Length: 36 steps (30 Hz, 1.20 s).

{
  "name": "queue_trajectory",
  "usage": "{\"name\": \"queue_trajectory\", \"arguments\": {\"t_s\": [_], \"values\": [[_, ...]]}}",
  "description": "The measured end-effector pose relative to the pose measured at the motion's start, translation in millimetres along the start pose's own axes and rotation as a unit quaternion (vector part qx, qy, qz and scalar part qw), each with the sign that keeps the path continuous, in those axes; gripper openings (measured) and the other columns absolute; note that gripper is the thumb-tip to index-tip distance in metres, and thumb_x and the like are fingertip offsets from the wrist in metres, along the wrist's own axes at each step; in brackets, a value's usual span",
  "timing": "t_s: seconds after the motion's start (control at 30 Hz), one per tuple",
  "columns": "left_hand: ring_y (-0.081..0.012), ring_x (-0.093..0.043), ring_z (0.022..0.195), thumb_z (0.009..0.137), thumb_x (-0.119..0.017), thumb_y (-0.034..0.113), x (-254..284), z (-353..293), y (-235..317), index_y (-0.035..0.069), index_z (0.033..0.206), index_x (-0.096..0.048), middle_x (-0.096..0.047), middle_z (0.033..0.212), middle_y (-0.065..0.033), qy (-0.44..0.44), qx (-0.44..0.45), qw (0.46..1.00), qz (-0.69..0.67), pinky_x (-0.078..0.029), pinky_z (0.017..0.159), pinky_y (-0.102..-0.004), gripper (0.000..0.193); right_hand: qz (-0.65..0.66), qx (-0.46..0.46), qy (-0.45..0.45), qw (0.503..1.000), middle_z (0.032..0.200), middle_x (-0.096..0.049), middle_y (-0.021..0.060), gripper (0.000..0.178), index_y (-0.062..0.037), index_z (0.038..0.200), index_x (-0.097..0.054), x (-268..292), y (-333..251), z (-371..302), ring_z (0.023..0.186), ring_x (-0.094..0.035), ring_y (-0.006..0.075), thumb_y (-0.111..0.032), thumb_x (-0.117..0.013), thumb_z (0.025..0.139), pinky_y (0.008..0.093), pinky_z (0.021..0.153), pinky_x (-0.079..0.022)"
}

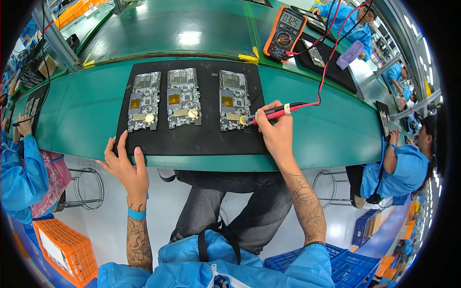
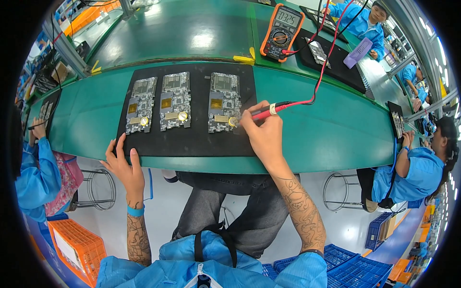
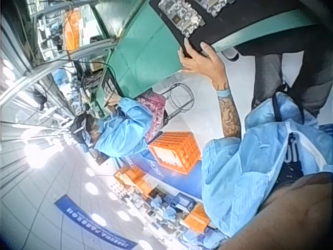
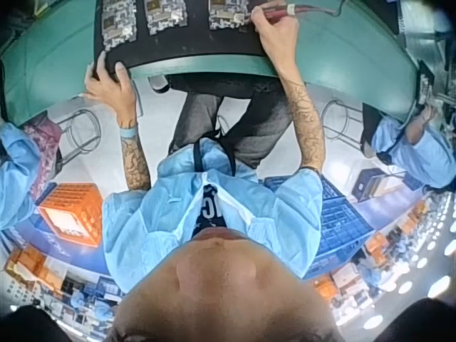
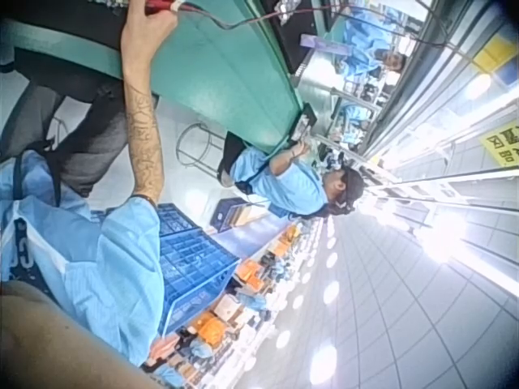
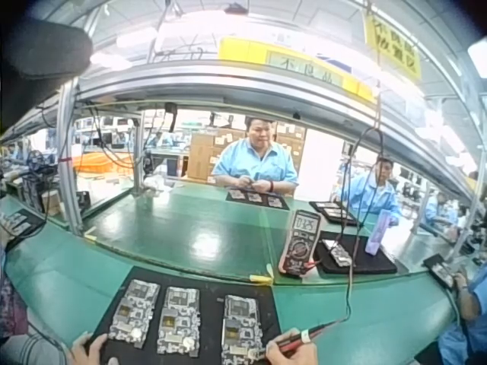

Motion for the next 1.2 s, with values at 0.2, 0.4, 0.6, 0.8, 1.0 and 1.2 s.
{"name": "queue_trajectory", "arguments": {"t_s": [0.2,0.4,0.6,0.8,1.0,1.2], "values": [[-0.0328,-0.037,0.135,0.096,-0.05,0.033,-0.6,0.1,-1.0,0.018,0.136,-0.056,-0.044,0.137,-0.0153,-0.005,0.002,1.0,0.005,0.002,0.114,-0.0647,0.043,0.092,-0.01,0.003,0.996,0.07,-0.067,0.0068,0.01,0.0008,0.087,-0.06,-3.6,2.1,-2.1,0.063,-0.062,0.008,-0.009,-0.064,0.089,0.0225,0.056,-0.047],[-0.0327,-0.035,0.136,0.093,-0.053,0.035,2.4,1.3,0.4,0.017,0.135,-0.057,-0.045,0.135,-0.0142,-0.007,0.01,1.0,-0.009,0.002,0.113,-0.0666,0.046,0.177,-0.015,-0.086,0.98,0.077,-0.068,0.0049,0.012,-0.0005,0.094,-0.06,-45.6,-27.7,2.0,0.066,-0.063,0.0071,-0.01,-0.067,0.091,0.0212,0.059,-0.05],[-0.0336,-0.035,0.135,0.092,-0.054,0.034,1.5,0.9,-0.8,0.017,0.135,-0.057,-0.044,0.135,-0.014,-0.011,0.018,1.0,-0.016,0.001,0.112,-0.0675,0.046,0.096,-0.011,-0.122,0.988,0.073,-0.069,0.008,0.01,0.0008,0.087,-0.062,-82.7,-35.9,10.4,0.064,-0.066,0.0114,-0.009,-0.066,0.087,0.0249,0.059,-0.053],[-0.0343,-0.035,0.135,0.092,-0.055,0.034,2.9,2.8,-0.1,0.017,0.135,-0.057,-0.044,0.135,-0.014,-0.007,0.007,1.0,-0.025,0.003,0.112,-0.0686,0.046,0.038,-0.017,-0.128,0.991,0.069,-0.069,0.0091,0.012,0.0007,0.085,-0.063,-97.7,-42.0,18.0,0.06,-0.067,0.0126,-0.011,-0.065,0.086,0.0245,0.057,-0.052],[-0.034,-0.037,0.133,0.095,-0.051,0.035,1.6,1.7,1.0,0.016,0.134,-0.057,-0.044,0.137,-0.0161,-0.012,0.005,1.0,-0.02,0.003,0.112,-0.0649,0.044,0.036,-0.028,-0.141,0.989,0.068,-0.068,0.0092,0.011,0.0012,0.084,-0.062,-101.7,-38.8,17.4,0.059,-0.067,0.0122,-0.01,-0.064,0.086,0.0246,0.055,-0.051],[-0.0344,-0.034,0.136,0.092,-0.055,0.035,3.6,-0.1,-2.0,0.016,0.135,-0.057,-0.044,0.136,-0.0141,-0.012,0.009,0.999,-0.034,0.006,0.112,-0.0677,0.047,0.04,-0.035,-0.125,0.991,0.067,-0.068,0.0088,0.011,0.0015,0.085,-0.062,-102.1,-41.3,15.5,0.059,-0.066,0.0122,-0.009,-0.064,0.086,0.0246,0.055,-0.051]]}}
Point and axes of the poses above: each hand's wrist, its own z-axis towards the middle knuckle, its own x-axis out of the back of the hand, y = z × x, the point moved 4 cm from there along z, towards the middle knuckle
